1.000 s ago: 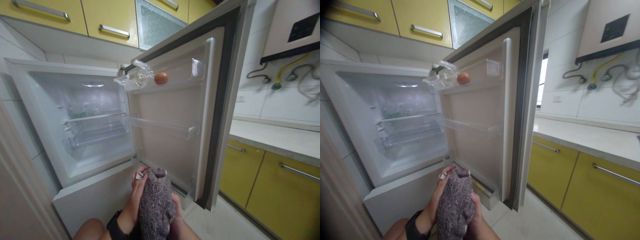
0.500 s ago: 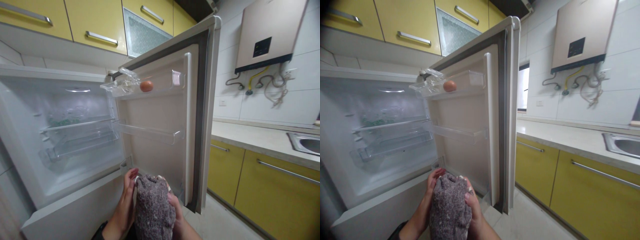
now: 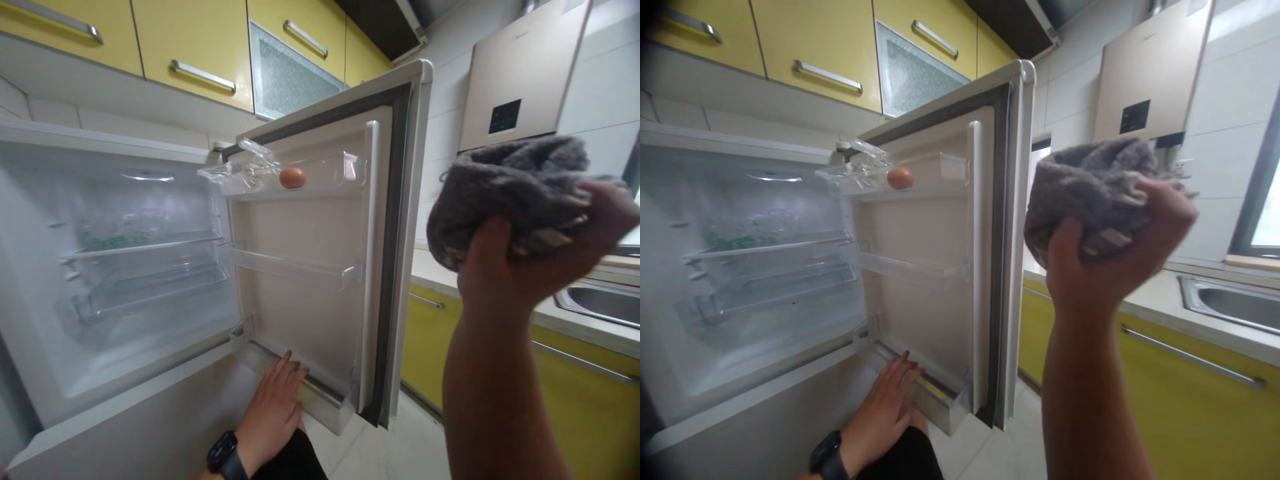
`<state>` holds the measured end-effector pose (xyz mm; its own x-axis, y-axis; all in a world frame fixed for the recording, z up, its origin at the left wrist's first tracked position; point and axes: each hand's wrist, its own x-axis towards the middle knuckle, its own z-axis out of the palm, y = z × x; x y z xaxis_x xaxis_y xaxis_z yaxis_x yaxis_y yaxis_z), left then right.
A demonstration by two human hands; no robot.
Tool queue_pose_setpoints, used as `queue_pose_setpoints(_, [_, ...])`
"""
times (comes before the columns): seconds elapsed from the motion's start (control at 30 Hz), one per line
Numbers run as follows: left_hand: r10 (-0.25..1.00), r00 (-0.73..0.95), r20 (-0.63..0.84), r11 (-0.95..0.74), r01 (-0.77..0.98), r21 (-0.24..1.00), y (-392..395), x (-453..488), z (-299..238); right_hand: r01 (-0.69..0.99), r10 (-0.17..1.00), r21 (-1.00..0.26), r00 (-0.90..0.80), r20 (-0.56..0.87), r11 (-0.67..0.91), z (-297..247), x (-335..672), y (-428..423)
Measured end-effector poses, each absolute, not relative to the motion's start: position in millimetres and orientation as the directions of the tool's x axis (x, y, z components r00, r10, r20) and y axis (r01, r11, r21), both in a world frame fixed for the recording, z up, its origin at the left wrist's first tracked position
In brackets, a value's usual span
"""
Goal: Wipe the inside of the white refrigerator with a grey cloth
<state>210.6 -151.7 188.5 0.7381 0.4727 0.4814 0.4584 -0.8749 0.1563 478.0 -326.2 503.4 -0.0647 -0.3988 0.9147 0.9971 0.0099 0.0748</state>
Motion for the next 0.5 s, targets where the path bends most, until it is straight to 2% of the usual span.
queue_pose_setpoints(0.03, [0.472, 0.739, 0.480, -0.874, 0.462, 0.149, -150.9, 211.4, 187.0, 0.995, -0.414, 0.096, -0.103, 0.905, -0.038, 521.1, 481.3, -322.8])
queue_pose_setpoints(0.1, [0.474, 0.732, 0.489, -0.871, 0.473, 0.136, -150.0, 212.6, 184.3, 0.988, -0.360, 0.116, -0.147, 0.921, -0.107, 553.9, 484.0, -313.3])
queue_pose_setpoints(0.2, [0.467, 0.722, 0.511, -0.870, 0.479, 0.119, -149.9, 213.9, 180.5, 0.986, -0.208, 0.064, -0.096, 0.973, -0.156, 592.3, 480.1, -298.8])
queue_pose_setpoints(0.27, [0.453, 0.721, 0.525, -0.875, 0.471, 0.109, -150.1, 214.3, 177.9, 0.982, -0.151, 0.024, -0.053, 0.987, -0.186, 606.9, 474.6, -293.3])
queue_pose_setpoints(0.33, [0.440, 0.714, 0.544, -0.879, 0.467, 0.098, -150.5, 214.0, 175.4, 0.972, -0.089, 0.019, -0.040, 0.995, -0.235, 611.0, 467.9, -292.1])
queue_pose_setpoints(0.5, [0.410, 0.696, 0.590, -0.882, 0.467, 0.063, -152.4, 212.4, 171.1, 0.935, 0.105, 0.166, -0.139, 0.985, -0.315, 586.3, 451.0, -298.3])
